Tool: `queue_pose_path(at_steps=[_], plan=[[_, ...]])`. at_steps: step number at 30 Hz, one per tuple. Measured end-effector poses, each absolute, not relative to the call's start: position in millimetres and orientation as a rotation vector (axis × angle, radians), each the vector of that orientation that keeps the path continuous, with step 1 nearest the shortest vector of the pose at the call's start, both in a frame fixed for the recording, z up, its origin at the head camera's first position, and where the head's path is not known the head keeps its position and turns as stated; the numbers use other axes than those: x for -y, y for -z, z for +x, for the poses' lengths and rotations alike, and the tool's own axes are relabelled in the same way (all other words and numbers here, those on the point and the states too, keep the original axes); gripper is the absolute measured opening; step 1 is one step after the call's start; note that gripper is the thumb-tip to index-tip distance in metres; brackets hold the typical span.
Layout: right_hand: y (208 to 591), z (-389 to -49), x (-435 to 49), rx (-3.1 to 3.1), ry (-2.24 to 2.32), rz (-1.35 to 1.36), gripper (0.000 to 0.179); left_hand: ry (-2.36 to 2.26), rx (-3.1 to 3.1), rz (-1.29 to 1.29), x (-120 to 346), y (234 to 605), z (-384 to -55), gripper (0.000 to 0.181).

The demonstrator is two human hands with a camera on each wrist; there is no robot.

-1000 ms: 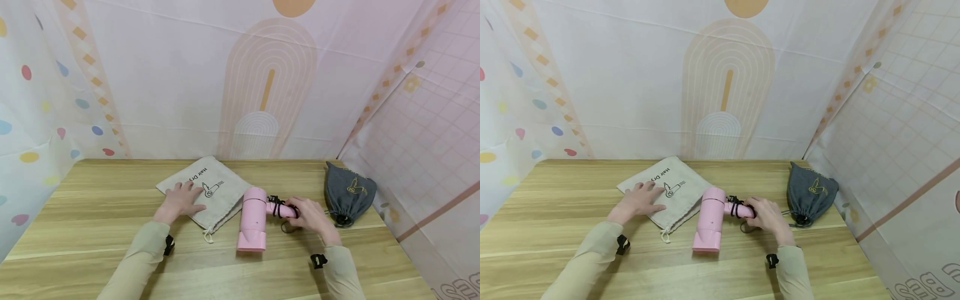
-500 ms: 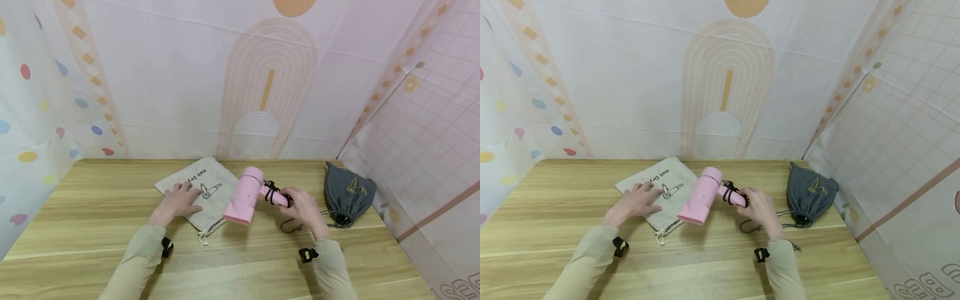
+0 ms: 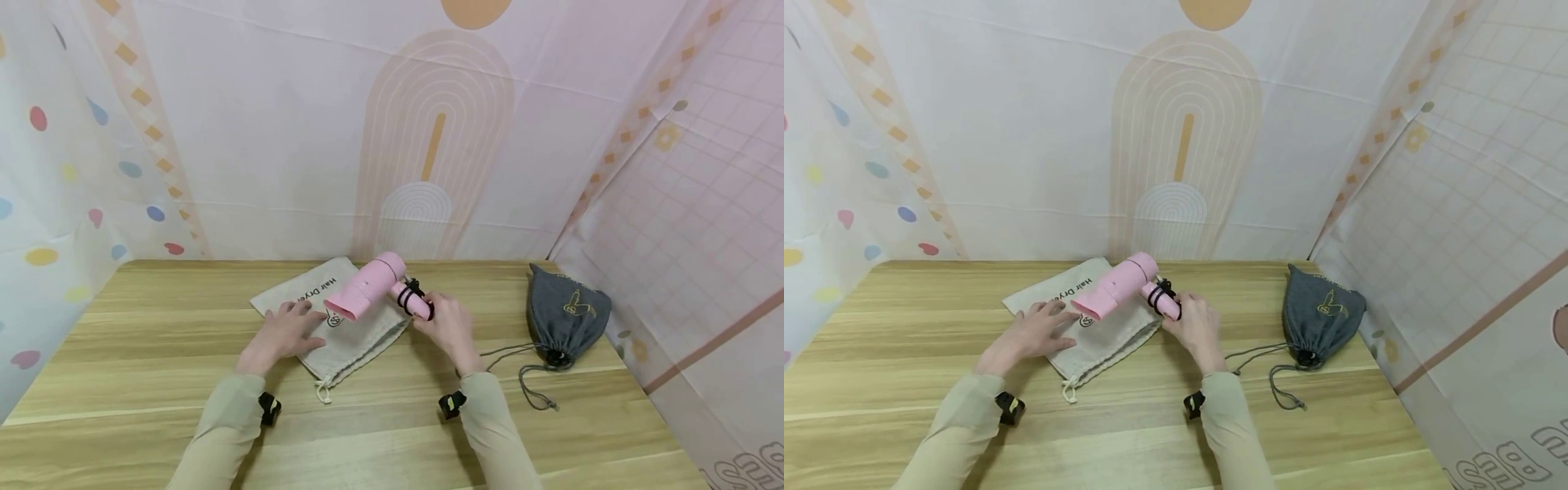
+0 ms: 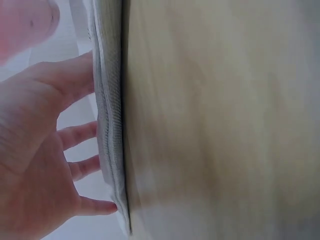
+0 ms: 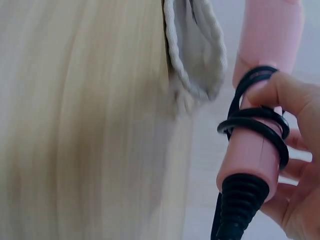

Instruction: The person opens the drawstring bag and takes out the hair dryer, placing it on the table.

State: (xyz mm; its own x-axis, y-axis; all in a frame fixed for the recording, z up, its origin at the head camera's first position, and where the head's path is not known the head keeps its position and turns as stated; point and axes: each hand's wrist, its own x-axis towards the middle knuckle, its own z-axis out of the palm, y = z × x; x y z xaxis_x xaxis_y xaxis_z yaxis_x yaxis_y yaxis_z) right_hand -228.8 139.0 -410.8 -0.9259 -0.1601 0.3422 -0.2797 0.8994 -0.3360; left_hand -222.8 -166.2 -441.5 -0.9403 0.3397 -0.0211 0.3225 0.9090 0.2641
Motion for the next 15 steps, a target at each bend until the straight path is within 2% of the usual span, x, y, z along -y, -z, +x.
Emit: queue_pose_path(at_steps=[7,15], plan=[[409.0,-241.4,-114.6,2.828,-0.517,0.211,0.033,-0.309,-3.033,0.459,151.9,440.7,-212.4,0.049],[407.9,-249.3,-94.4,2.83,-0.463,0.148,0.026,-0.253,-2.991,0.44,140.0,431.8,-199.6,0.072]])
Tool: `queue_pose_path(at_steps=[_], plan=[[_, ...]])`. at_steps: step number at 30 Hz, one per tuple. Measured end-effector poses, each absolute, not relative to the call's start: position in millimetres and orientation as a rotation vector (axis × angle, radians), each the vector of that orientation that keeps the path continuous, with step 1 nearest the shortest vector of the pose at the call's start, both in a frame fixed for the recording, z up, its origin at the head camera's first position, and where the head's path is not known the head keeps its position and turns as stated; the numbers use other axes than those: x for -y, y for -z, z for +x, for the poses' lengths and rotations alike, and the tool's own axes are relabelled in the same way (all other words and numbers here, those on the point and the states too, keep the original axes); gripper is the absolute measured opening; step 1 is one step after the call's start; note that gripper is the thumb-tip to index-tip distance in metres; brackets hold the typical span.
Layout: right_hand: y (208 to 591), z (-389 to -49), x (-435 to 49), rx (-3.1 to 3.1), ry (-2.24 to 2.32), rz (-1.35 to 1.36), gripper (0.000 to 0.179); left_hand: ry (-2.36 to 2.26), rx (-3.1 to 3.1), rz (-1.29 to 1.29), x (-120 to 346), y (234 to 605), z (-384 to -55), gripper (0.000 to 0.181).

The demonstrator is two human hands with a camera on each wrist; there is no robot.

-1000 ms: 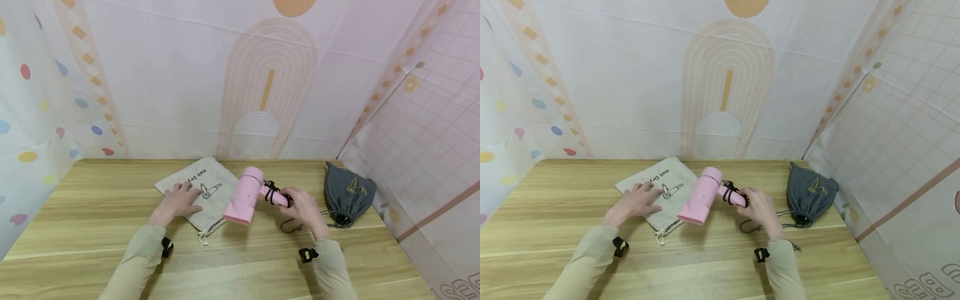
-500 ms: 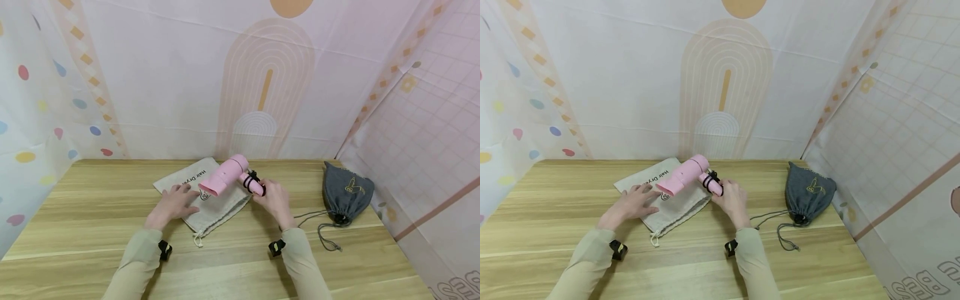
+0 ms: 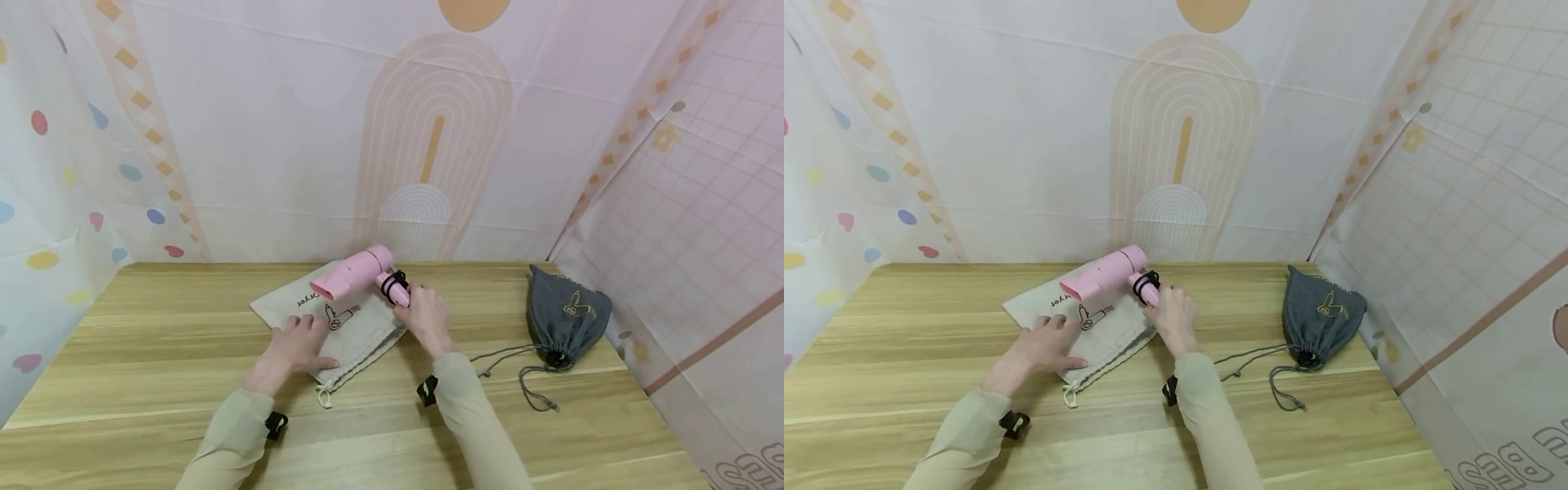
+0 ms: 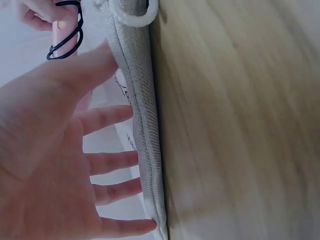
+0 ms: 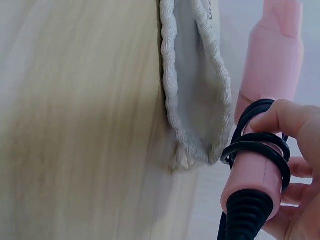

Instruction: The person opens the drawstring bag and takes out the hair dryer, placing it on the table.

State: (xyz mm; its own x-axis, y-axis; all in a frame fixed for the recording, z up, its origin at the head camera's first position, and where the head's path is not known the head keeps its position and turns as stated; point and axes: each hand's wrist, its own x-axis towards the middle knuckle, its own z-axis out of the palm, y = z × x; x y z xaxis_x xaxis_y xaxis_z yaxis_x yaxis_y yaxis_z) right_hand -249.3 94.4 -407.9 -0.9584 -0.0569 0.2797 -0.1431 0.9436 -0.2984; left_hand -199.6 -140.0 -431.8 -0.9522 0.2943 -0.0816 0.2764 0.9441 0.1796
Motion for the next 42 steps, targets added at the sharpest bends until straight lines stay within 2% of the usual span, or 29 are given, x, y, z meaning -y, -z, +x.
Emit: queue_pose_path(at_steps=[5,12,22,35,42], plan=[[407.9,-250.9,-82.3,2.855,-0.439,0.123,0.025,-0.249,-2.99,0.502,148.4,431.7,-202.4,0.075],[416.9,-250.0,-60.4,2.897,-0.36,0.062,0.031,-0.292,-2.955,0.54,165.1,429.8,-207.0,0.067],[428.1,-247.9,-40.2,2.882,-0.289,0.011,0.033,-0.353,-2.901,0.505,173.7,424.7,-204.6,0.076],[435.7,-246.4,-37.7,2.862,-0.337,0.007,0.031,-0.39,-2.901,0.46,176.1,425.1,-202.7,0.076],[436.8,-247.5,-51.6,2.889,-0.46,0.062,0.042,-0.391,-2.886,0.426,166.0,421.0,-198.9,0.066]])
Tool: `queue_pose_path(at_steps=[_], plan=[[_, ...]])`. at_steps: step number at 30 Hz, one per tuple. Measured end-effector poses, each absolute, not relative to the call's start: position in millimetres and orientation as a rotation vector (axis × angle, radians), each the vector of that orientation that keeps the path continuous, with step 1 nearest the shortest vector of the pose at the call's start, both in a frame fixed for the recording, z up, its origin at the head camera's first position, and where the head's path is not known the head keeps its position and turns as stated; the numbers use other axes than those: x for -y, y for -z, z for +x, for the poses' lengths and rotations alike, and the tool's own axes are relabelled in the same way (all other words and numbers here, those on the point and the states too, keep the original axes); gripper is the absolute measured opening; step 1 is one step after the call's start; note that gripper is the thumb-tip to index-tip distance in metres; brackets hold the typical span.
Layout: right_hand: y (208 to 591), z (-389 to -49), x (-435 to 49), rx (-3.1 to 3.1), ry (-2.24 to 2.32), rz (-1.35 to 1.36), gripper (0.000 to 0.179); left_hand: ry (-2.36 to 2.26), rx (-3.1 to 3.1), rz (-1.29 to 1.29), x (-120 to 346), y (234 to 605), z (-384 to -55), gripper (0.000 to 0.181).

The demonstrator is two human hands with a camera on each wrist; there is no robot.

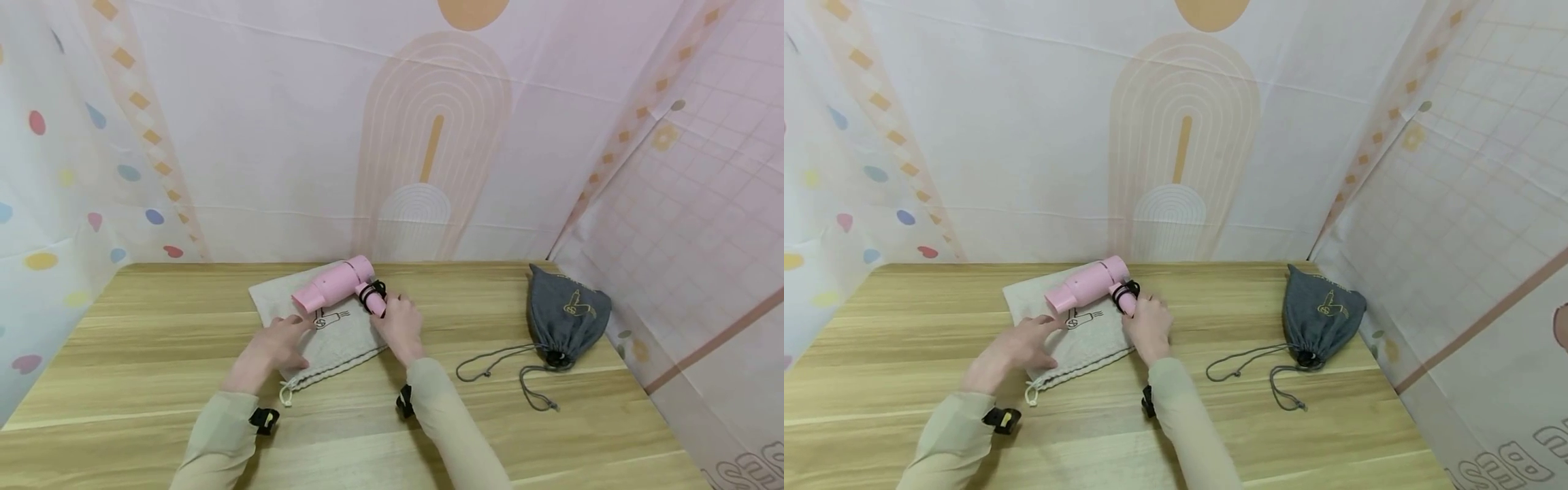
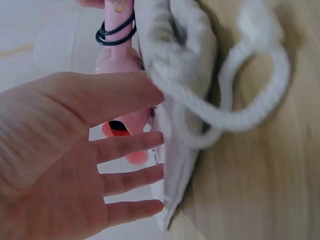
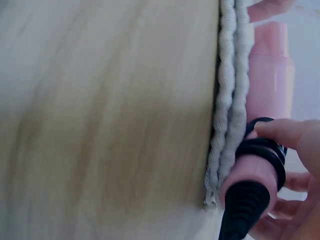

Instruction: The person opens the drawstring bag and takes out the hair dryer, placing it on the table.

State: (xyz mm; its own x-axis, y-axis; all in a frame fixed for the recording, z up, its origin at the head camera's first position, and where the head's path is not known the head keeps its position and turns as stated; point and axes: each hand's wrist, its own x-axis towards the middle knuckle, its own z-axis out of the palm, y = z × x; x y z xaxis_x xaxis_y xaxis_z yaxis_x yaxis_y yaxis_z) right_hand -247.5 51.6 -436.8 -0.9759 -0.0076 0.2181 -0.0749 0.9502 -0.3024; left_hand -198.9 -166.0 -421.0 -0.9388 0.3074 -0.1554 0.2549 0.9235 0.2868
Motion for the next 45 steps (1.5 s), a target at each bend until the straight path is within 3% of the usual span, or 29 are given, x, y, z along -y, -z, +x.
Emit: queue_pose_path(at_steps=[7,15,23,30,34,39,45], plan=[[426.0,-242.0,-82.3,2.825,-0.811,0.209,0.04,-0.516,-2.906,0.382,160.0,419.6,-195.1,0.051],[402.0,-228.9,-165.2,2.66,-0.852,0.166,0.027,-0.921,-3.105,0.496,160.8,405.1,-187.7,0.021],[402.7,-213.6,-259.5,2.562,-0.615,-0.222,0.029,-1.002,-3.222,0.544,160.9,402.1,-181.5,0.011],[414.2,-196.5,-316.3,2.58,-0.613,-0.611,0.042,-1.002,-3.204,0.548,158.8,402.3,-180.0,0.013],[419.6,-189.9,-331.7,2.622,-0.707,-0.749,0.059,-1.002,-3.191,0.563,154.8,403.7,-179.8,0.015],[416.7,-185.4,-339.8,2.68,-0.87,-0.842,0.082,-0.994,-3.162,0.591,149.5,406.9,-180.1,0.017],[411.8,-185.4,-344.2,2.805,-0.917,-0.846,0.087,-0.94,-3.191,0.599,144.0,413.5,-180.9,0.017]])
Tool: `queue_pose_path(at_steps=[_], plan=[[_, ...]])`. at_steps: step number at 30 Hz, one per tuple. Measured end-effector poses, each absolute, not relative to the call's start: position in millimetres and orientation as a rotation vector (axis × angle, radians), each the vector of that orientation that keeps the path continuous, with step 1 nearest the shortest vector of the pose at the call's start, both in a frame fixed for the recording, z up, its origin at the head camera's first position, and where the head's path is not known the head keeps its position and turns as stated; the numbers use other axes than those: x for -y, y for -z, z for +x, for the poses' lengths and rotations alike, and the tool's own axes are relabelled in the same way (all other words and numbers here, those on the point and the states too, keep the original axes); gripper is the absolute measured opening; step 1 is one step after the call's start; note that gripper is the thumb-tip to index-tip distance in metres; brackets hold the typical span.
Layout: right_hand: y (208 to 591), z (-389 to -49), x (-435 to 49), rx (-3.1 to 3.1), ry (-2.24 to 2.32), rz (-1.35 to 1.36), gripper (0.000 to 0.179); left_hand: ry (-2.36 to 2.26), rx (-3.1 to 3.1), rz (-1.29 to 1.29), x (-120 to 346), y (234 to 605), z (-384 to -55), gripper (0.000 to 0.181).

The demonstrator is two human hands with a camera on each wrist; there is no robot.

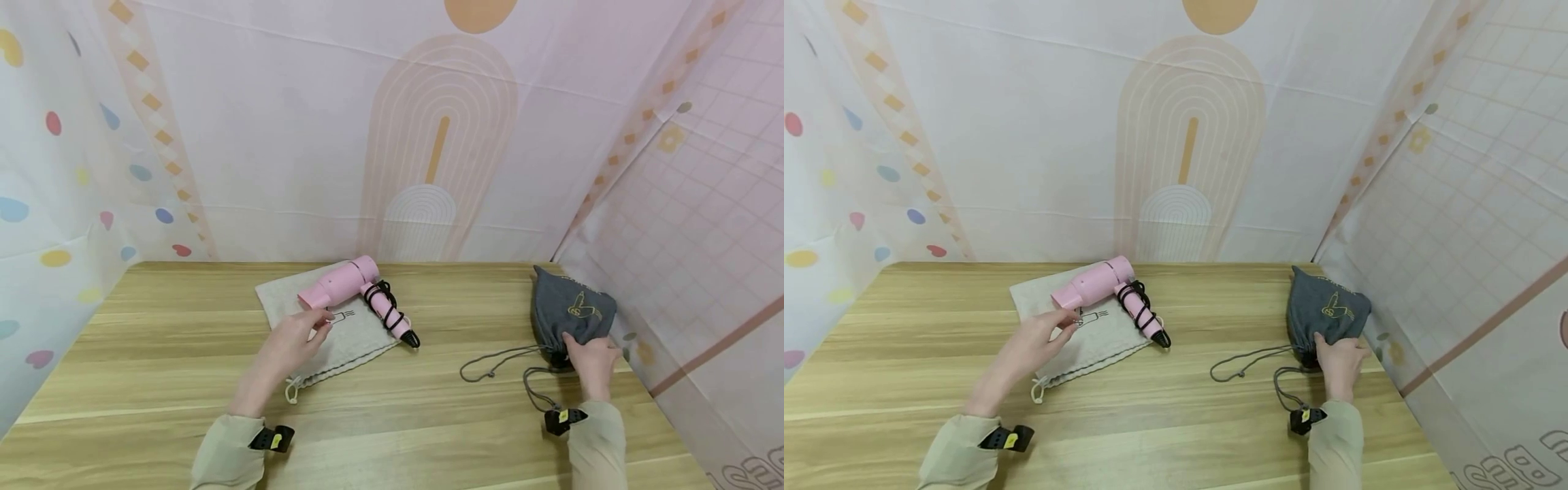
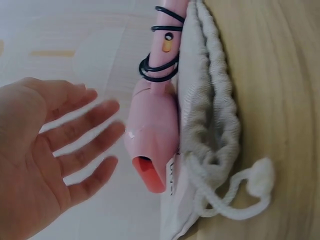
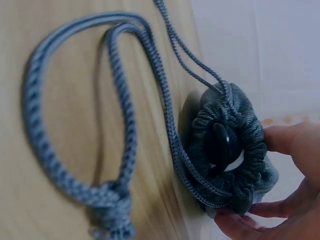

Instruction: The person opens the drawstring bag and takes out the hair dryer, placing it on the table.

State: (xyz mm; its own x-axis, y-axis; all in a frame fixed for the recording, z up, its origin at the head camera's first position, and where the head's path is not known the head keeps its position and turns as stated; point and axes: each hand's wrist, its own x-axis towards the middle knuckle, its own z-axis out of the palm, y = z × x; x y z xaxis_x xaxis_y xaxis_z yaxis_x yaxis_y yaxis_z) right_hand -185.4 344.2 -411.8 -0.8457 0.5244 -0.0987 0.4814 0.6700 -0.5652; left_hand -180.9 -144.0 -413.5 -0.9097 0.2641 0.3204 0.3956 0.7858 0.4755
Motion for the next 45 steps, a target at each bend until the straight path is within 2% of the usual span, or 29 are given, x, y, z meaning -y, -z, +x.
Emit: queue_pose_path(at_steps=[6,10,19,45], plan=[[413.0,-187.4,-346.5,2.869,-0.919,-0.852,0.07,0.691,2.969,-0.434,143.4,427.6,-182.2,0.035],[412.9,-189.0,-347.7,2.922,-0.972,-0.789,0.073,0.566,3.075,-0.433,145.7,437.1,-179.5,0.043],[411.1,-190.6,-343.6,3.013,-0.911,-0.568,0.074,0.451,3.06,-0.449,145.2,439.9,-176.2,0.041],[412.5,-204.4,-277.8,3.11,-0.82,-0.383,0.081,0.397,3.097,-0.393,142.5,436.5,-173.9,0.041]])
